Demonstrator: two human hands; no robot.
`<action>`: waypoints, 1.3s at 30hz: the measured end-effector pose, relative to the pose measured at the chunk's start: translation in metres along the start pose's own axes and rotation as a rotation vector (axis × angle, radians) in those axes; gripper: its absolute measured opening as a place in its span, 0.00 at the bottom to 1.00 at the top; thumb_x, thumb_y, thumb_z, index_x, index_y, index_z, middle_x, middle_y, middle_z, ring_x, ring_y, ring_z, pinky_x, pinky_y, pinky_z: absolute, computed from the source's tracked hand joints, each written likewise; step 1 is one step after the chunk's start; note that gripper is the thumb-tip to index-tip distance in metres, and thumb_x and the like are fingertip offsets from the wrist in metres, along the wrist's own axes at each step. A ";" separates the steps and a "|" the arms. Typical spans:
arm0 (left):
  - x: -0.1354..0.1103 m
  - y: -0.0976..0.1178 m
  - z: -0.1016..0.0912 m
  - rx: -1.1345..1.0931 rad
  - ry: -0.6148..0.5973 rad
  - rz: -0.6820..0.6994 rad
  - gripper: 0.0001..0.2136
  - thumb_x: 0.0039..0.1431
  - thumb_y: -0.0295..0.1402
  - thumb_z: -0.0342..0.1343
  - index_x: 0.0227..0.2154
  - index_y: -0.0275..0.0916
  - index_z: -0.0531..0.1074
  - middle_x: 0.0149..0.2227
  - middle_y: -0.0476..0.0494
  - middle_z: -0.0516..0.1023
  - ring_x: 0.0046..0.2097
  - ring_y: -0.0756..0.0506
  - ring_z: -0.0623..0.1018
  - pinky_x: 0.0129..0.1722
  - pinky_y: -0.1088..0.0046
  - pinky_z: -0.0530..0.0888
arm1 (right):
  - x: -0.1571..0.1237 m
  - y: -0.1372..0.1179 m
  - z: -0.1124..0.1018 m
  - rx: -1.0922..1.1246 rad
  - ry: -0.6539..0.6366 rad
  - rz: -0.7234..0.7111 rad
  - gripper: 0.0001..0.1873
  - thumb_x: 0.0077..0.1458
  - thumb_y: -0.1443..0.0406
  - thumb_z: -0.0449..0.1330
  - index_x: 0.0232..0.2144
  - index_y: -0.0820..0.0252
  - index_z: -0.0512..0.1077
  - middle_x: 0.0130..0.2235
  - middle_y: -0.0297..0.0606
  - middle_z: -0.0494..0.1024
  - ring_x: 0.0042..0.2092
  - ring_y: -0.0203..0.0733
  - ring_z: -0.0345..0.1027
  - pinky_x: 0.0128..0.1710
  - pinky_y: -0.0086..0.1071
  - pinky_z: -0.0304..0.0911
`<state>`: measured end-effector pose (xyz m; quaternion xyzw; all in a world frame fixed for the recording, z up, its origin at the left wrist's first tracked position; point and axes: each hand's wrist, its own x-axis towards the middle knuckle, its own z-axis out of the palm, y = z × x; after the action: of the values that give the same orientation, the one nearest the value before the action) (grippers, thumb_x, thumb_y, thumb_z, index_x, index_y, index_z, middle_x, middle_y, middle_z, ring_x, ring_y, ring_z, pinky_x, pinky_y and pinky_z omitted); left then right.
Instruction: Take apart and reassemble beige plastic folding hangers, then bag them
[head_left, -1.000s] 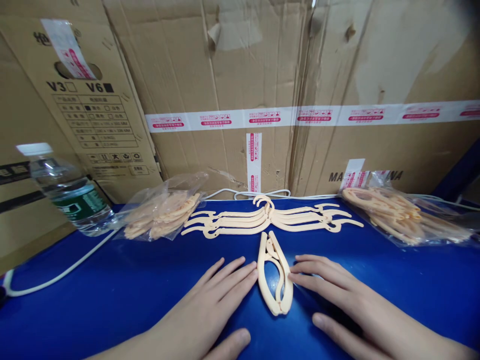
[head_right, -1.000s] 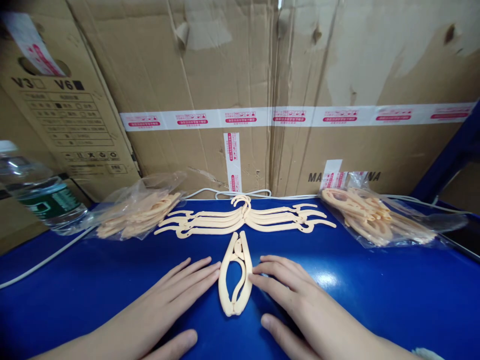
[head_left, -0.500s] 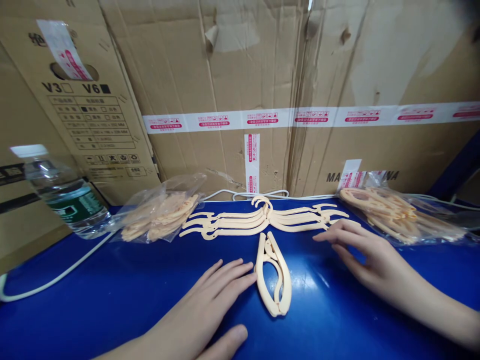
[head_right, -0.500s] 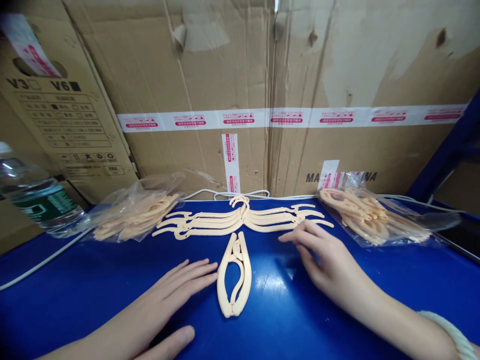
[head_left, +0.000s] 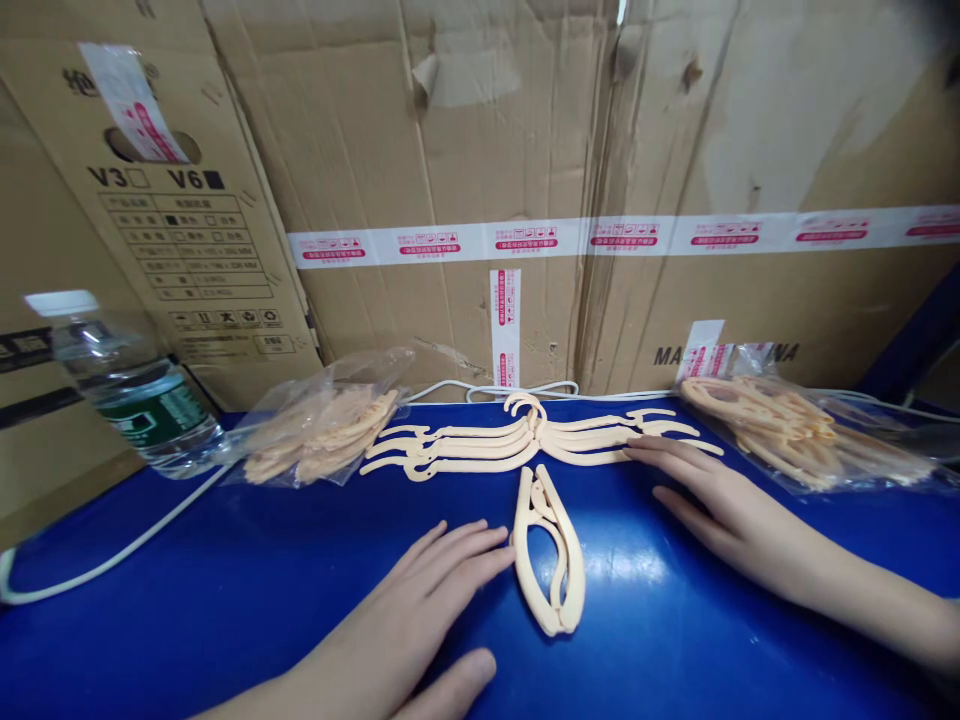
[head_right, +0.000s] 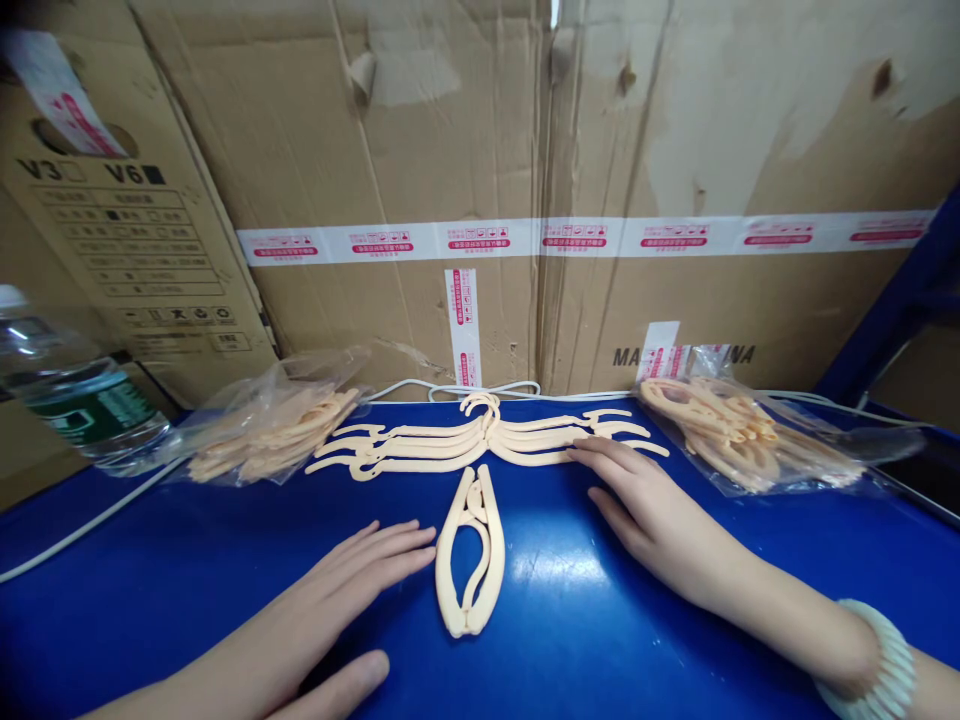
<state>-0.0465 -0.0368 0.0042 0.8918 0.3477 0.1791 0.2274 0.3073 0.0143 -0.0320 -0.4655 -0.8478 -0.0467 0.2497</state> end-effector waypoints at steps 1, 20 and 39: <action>0.000 0.000 0.000 -0.018 0.008 -0.002 0.26 0.63 0.34 0.55 0.63 0.54 0.60 0.65 0.50 0.62 0.65 0.38 0.63 0.66 0.52 0.55 | -0.001 0.001 0.001 -0.016 -0.014 -0.001 0.21 0.64 0.63 0.48 0.57 0.59 0.64 0.59 0.51 0.69 0.60 0.53 0.63 0.58 0.54 0.62; -0.003 -0.009 0.001 -0.275 0.134 -0.324 0.18 0.64 0.44 0.50 0.56 0.57 0.69 0.60 0.51 0.70 0.62 0.38 0.67 0.62 0.56 0.63 | 0.004 -0.001 -0.002 0.045 0.040 0.064 0.07 0.62 0.63 0.52 0.37 0.57 0.67 0.37 0.42 0.74 0.36 0.44 0.71 0.35 0.38 0.70; 0.013 -0.044 0.011 -0.815 0.437 -0.429 0.23 0.56 0.46 0.59 0.53 0.44 0.69 0.58 0.38 0.70 0.57 0.35 0.71 0.58 0.56 0.66 | 0.004 -0.004 -0.007 0.177 0.195 0.178 0.10 0.62 0.56 0.53 0.38 0.56 0.66 0.35 0.40 0.78 0.34 0.44 0.74 0.32 0.35 0.70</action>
<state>-0.0554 -0.0019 -0.0265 0.5810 0.4642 0.4317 0.5104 0.3052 0.0132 -0.0240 -0.5081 -0.7759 0.0053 0.3739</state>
